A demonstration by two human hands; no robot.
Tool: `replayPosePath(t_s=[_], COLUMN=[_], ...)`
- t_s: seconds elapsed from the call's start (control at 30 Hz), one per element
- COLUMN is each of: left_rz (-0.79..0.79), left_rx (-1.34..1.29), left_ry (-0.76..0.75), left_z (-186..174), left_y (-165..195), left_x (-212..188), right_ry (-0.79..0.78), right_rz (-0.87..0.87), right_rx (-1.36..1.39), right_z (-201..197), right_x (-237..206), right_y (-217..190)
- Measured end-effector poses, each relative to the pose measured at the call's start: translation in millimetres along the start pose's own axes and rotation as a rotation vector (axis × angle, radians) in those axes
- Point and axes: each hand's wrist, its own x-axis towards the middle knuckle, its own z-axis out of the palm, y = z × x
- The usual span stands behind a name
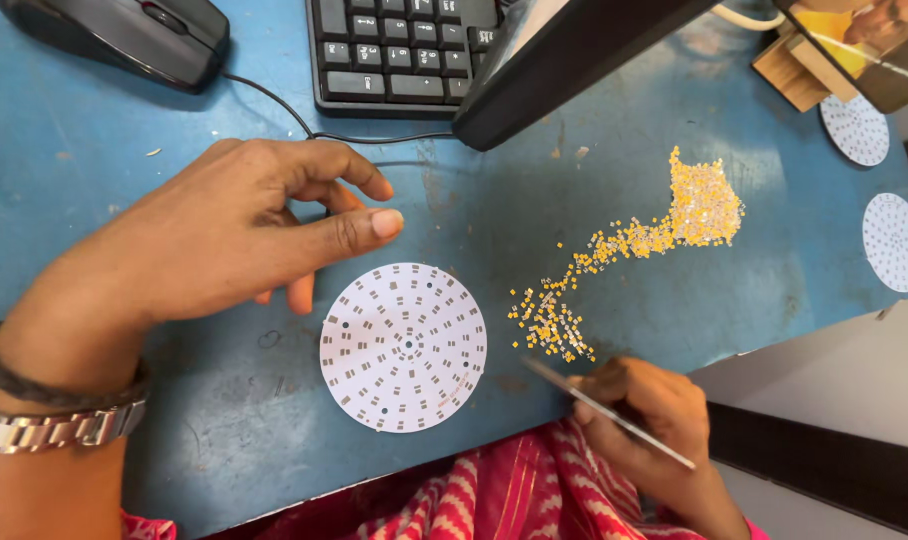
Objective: The person uses tweezers to pick up small yellow LED components from a pile on the table and places them into designated spots on a circular LED board. The person continues this repetitive placement process throughout the clip.
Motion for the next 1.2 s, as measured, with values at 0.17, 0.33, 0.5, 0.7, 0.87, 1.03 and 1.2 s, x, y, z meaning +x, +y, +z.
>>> replayPosePath(t_s=[0.17,0.33,0.5,0.7,0.87,1.03,1.2], left_rz=[0.017,0.025,0.060,0.075,0.048,0.107,0.145], left_rx=[-0.102,-0.156,-0.258,-0.305,-0.320,-0.280,-0.263], left_ry=[-0.083,-0.147,-0.231,-0.300,-0.359,-0.338,-0.340], left_z=[0.1,-1.4,-6.1,-10.2,-6.0,2.0,5.6], left_y=[-3.9,-13.8,-23.3,-24.2,-14.0,-4.3,-1.3], left_x=[0.0,2.9,5.1,6.0,5.6,5.8,6.7], right_ry=[0.070,0.040,0.036,0.034,0.101,0.127,0.143], right_rz=[-0.005,-0.018,-0.025,-0.019,-0.016,-0.036,-0.083], right_rx=[-0.084,-0.075,-0.074,-0.126,-0.067,0.143,0.027], right_z=[6.8,5.0,3.2,2.4,5.4,31.4,59.1], right_x=[3.3,2.8,4.5,3.8,-1.5,-8.6,-3.7], right_y=[2.8,1.1,0.5,4.3,5.3,-3.4,-21.2])
